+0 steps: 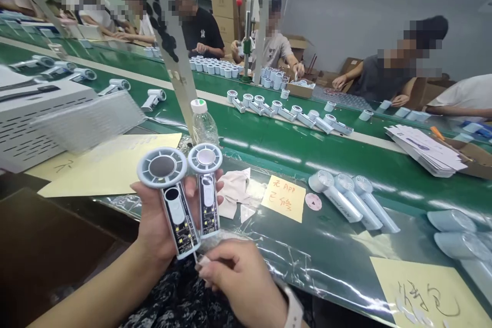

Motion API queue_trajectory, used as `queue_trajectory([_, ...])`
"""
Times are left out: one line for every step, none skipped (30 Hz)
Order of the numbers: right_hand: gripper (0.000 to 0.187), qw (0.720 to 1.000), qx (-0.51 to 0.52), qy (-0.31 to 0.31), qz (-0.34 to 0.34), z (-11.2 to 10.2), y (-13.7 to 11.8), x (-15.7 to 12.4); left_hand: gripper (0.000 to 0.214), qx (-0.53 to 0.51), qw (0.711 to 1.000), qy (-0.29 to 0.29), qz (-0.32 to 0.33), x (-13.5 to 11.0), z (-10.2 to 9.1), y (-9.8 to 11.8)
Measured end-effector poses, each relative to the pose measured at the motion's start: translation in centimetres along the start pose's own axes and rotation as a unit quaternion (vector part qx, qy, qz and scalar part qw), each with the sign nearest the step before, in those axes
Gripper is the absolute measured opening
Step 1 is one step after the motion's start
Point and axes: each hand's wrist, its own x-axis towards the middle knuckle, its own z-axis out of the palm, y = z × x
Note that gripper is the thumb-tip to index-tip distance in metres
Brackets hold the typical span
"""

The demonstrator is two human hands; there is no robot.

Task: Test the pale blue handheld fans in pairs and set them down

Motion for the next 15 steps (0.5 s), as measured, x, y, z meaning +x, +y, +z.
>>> queue_trajectory([0.016, 1.000, -0.013, 0.013, -0.018, 0.5, -0.1, 0.0, 0.060, 0.003, 1.000, 0.004, 0.009, 0.1, 0.4, -0.2])
queue_trajectory([0.019, 0.998, -0.032, 0.030, -0.041, 1.0, -0.2, 0.0, 0.061, 0.005, 1.000, 0.003, 0.013, 0.2, 0.7, -0.4])
queue_trajectory([0.022, 0.996, -0.049, 0.045, -0.062, 1.3, -0.2, -0.1, 0.062, 0.008, 1.000, -0.001, 0.012, 0.3, 0.9, -0.5])
queue_trajectory([0.025, 0.994, -0.055, 0.056, -0.076, 1.6, -0.1, -0.2, 0.063, 0.012, 1.000, -0.007, 0.012, 0.3, 1.0, -0.6])
queue_trajectory([0.027, 0.994, -0.049, 0.064, -0.078, 1.8, 0.1, -0.3, 0.063, 0.019, 1.000, -0.011, 0.014, 0.3, 1.1, -0.6])
queue_trajectory([0.029, 0.995, -0.031, 0.066, -0.069, 1.9, 0.3, -0.4, 0.064, 0.027, 0.999, -0.014, 0.020, 0.3, 1.1, -0.6])
queue_trajectory([0.033, 0.997, -0.002, 0.063, -0.048, 2.1, 0.6, -0.4, 0.064, 0.038, 0.999, -0.014, 0.031, 0.2, 1.0, -0.5])
queue_trajectory([0.038, 0.998, 0.031, 0.057, -0.021, 2.2, 0.9, -0.5, 0.064, 0.050, 0.998, -0.010, 0.047, 0.2, 0.9, -0.6])
queue_trajectory([0.043, 0.997, 0.057, 0.048, 0.005, 2.3, 1.2, -0.5, 0.064, 0.063, 0.996, -0.005, 0.064, 0.1, 0.7, -0.6])
queue_trajectory([0.048, 0.996, 0.076, 0.035, 0.027, 2.3, 1.4, -0.4, 0.064, 0.075, 0.994, 0.000, 0.076, 0.1, 0.5, -0.6])
queue_trajectory([0.053, 0.995, 0.087, 0.021, 0.042, 2.4, 1.5, -0.3, 0.065, 0.085, 0.993, 0.004, 0.085, 0.0, 0.3, -0.7])
queue_trajectory([0.055, 0.995, 0.091, 0.010, 0.050, 2.5, 1.6, -0.2, 0.065, 0.093, 0.992, 0.009, 0.090, 0.0, 0.2, -0.7])
queue_trajectory([0.057, 0.994, 0.092, 0.008, 0.051, 2.6, 1.7, 0.0, 0.066, 0.097, 0.991, 0.013, 0.094, -0.1, 0.0, -0.7])
queue_trajectory([0.057, 0.994, 0.095, 0.013, 0.047, 2.7, 1.7, 0.1, 0.066, 0.100, 0.990, 0.017, 0.097, -0.1, -0.2, -0.7])
queue_trajectory([0.056, 0.994, 0.102, 0.028, 0.038, 2.9, 1.9, 0.3, 0.066, 0.100, 0.990, 0.021, 0.101, -0.1, -0.3, -0.7])
